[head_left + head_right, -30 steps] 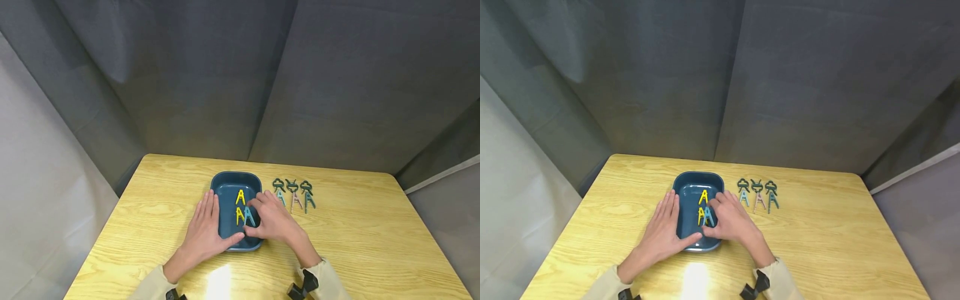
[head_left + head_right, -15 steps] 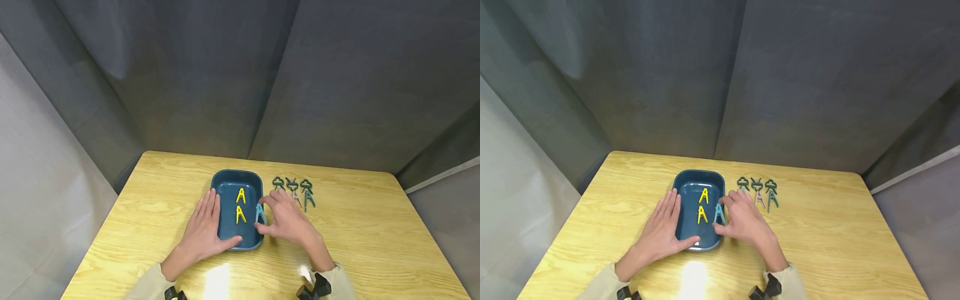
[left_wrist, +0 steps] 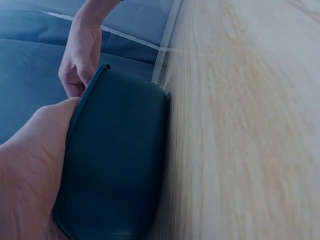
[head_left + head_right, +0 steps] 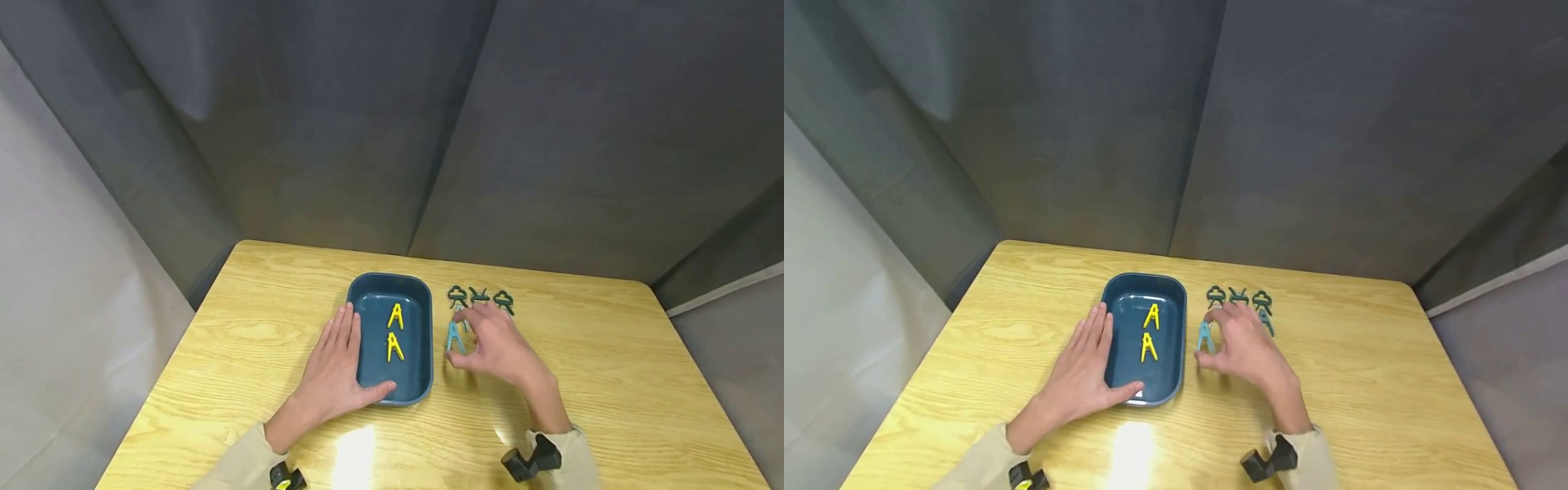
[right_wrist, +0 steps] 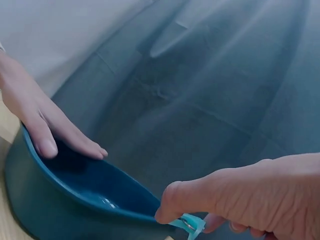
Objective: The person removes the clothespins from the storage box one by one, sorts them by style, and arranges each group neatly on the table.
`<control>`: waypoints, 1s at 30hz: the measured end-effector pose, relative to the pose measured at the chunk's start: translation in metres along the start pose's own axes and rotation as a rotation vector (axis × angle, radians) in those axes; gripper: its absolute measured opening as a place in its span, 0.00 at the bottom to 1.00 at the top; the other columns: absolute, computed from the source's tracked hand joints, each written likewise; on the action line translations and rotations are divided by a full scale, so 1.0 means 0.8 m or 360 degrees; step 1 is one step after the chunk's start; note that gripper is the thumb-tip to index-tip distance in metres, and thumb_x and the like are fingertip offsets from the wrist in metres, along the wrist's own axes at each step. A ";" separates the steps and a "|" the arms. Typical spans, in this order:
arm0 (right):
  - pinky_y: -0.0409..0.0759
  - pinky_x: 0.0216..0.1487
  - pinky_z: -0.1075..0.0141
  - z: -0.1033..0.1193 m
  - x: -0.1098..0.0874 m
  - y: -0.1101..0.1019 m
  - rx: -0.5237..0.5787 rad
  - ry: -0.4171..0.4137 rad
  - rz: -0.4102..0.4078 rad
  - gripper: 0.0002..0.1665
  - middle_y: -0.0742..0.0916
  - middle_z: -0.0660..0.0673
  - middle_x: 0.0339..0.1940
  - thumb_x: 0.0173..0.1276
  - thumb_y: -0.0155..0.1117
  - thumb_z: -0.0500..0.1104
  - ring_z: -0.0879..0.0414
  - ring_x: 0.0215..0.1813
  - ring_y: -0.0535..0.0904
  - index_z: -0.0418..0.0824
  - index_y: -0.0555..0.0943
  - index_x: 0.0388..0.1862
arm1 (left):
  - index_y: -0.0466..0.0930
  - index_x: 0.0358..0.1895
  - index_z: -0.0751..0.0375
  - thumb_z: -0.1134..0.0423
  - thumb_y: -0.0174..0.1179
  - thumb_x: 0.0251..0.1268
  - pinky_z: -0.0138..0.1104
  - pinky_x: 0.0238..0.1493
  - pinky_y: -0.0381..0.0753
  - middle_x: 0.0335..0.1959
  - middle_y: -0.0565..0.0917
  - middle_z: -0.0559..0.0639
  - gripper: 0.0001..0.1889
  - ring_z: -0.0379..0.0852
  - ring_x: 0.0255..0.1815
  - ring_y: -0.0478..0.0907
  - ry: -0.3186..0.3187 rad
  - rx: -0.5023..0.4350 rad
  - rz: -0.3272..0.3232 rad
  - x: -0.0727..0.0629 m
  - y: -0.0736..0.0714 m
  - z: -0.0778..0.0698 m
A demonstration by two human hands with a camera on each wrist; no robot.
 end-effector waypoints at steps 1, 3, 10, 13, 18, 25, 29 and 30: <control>0.71 0.67 0.37 -0.005 -0.001 0.000 0.0001 0.0009 0.0003 0.33 0.87 0.45 0.41 0.48 0.81 0.56 0.39 0.56 0.80 0.38 0.86 0.49 | 0.49 0.82 0.73 0.11 0.45 0.53 0.49 0.84 0.48 0.85 0.46 0.68 0.71 0.57 0.87 0.36 -0.0006 0.0003 0.0001 -0.001 0.000 0.000; 0.74 0.63 0.41 -0.014 -0.003 0.002 -0.0005 0.0021 0.0011 0.32 0.86 0.46 0.38 0.48 0.81 0.55 0.41 0.51 0.80 0.38 0.86 0.48 | 0.47 0.83 0.72 0.11 0.45 0.52 0.50 0.84 0.48 0.85 0.46 0.68 0.72 0.57 0.87 0.35 -0.0014 0.0008 0.0001 -0.002 -0.001 -0.001; 0.75 0.54 0.43 -0.036 -0.005 0.018 -0.0010 0.0066 0.0089 0.32 0.84 0.46 0.33 0.48 0.80 0.54 0.45 0.45 0.77 0.38 0.85 0.49 | 0.49 0.83 0.73 0.11 0.49 0.50 0.51 0.83 0.50 0.85 0.46 0.69 0.72 0.61 0.87 0.41 -0.0025 0.0003 -0.0007 -0.004 -0.005 -0.002; 0.73 0.56 0.42 -0.043 -0.005 0.029 0.0028 0.0099 0.0119 0.31 0.84 0.44 0.34 0.47 0.81 0.54 0.43 0.46 0.76 0.39 0.85 0.48 | 0.51 0.82 0.74 0.12 0.50 0.50 0.52 0.83 0.52 0.85 0.47 0.70 0.72 0.63 0.86 0.45 -0.0011 0.0003 -0.0029 -0.004 -0.006 -0.003; 0.68 0.48 0.49 -0.055 -0.007 0.045 0.0040 0.0175 0.0168 0.32 0.84 0.43 0.41 0.46 0.83 0.55 0.41 0.50 0.74 0.42 0.84 0.46 | 0.53 0.81 0.74 0.12 0.50 0.51 0.52 0.82 0.53 0.84 0.48 0.70 0.71 0.62 0.86 0.43 0.0003 0.0007 -0.0039 -0.003 -0.006 -0.005; 0.64 0.44 0.54 -0.063 -0.011 0.056 -0.0023 0.0231 0.0222 0.33 0.79 0.46 0.37 0.45 0.84 0.58 0.42 0.46 0.70 0.42 0.84 0.45 | 0.56 0.80 0.76 0.12 0.49 0.52 0.52 0.82 0.54 0.84 0.50 0.71 0.71 0.63 0.86 0.45 0.0005 0.0000 -0.0021 -0.005 -0.005 -0.006; 0.64 0.45 0.53 -0.064 -0.012 0.060 -0.0031 0.0240 0.0241 0.33 0.78 0.47 0.36 0.45 0.85 0.58 0.43 0.45 0.69 0.42 0.84 0.45 | 0.56 0.80 0.76 0.11 0.47 0.52 0.52 0.82 0.53 0.84 0.50 0.71 0.71 0.64 0.86 0.46 -0.0001 -0.0003 -0.0009 -0.006 -0.006 -0.006; 0.65 0.45 0.52 -0.064 -0.012 0.061 -0.0033 0.0237 0.0247 0.34 0.78 0.46 0.37 0.45 0.85 0.58 0.43 0.45 0.69 0.41 0.85 0.46 | 0.55 0.80 0.76 0.11 0.46 0.52 0.52 0.82 0.53 0.84 0.49 0.71 0.71 0.63 0.86 0.45 -0.0004 -0.0002 -0.0004 -0.006 -0.005 -0.006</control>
Point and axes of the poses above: each hand's wrist, its own x-axis towards the middle knuckle, its own y-axis out of the palm, z = x × y, the point moved 4 cm from there along x, towards the middle knuckle
